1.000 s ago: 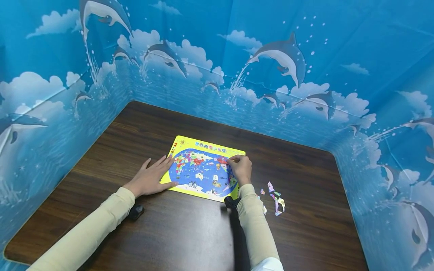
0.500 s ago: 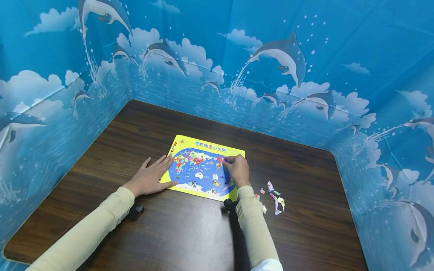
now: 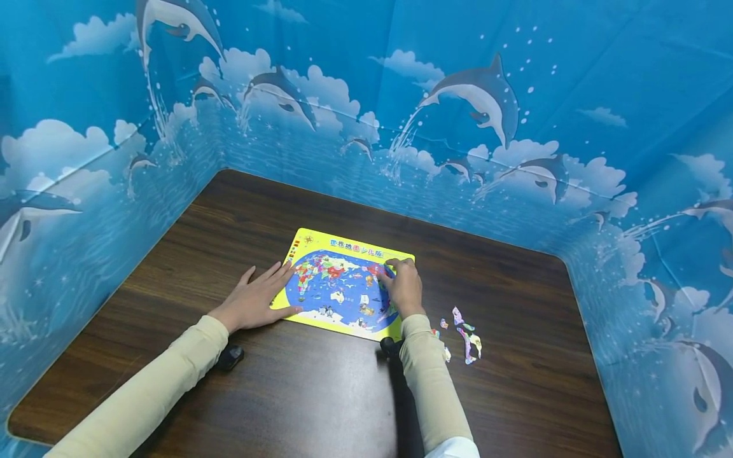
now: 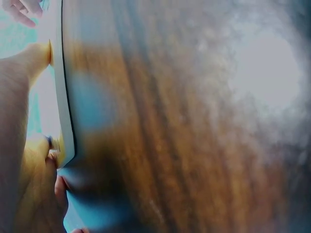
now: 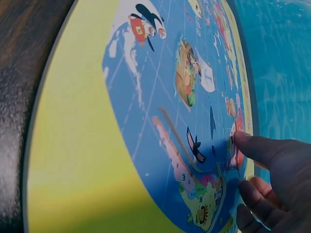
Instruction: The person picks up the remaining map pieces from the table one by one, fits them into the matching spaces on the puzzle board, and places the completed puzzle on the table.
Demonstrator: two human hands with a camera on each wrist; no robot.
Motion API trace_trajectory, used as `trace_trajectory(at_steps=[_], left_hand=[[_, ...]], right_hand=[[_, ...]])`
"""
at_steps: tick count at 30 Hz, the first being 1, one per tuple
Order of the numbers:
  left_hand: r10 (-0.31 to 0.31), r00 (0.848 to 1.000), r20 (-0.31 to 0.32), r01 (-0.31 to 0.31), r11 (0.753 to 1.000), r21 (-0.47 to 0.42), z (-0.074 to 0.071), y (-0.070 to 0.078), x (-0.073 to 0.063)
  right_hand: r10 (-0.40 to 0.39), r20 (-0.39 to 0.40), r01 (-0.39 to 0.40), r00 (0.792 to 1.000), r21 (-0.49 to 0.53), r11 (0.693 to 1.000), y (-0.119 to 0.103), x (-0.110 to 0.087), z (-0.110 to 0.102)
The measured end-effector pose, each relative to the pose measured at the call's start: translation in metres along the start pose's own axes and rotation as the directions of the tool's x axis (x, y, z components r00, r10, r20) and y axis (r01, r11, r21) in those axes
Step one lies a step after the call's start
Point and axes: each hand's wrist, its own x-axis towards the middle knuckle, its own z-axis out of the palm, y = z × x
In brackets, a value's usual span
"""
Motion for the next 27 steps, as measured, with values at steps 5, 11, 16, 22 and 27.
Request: trace_trajectory(at_steps=[5, 11, 16, 22, 27], left_hand=[[0.0, 1.0, -0.005, 0.0, 1.0, -0.003, 0.001, 0.001, 0.001], [0.001, 1.0, -0.002, -0.001, 1.0, -0.003, 0.001, 0.0, 0.002], [0.003, 1.0, 0.005, -0.003, 1.0, -0.004, -0.001, 0.0, 0.002], [0.006, 1.0, 0.019, -0.006, 1.0, -0.01, -0.003, 0.0, 0.006], [-0.004, 0.999, 0.037, 0.004, 1.0, -0.007, 0.0, 0.0, 0.008]], right_hand=[[-0.01, 0.0, 0.01, 1.0, 0.053, 0.999, 0.004, -0.004, -0.004], [-0.019, -0.054, 0.023, 0.998, 0.068, 0.997, 0.023, -0.012, -0.025], [0.044, -0.068, -0.04, 0.997, 0.061, 0.997, 0.053, -0.027, -0.053], [0.197, -0.056, -0.199, 0.979, -0.023, 0.98, 0.085, -0.052, -0.089], [0.289, 0.009, -0.287, 0.957, -0.107, 0.952, 0.103, -0.066, -0.103]])
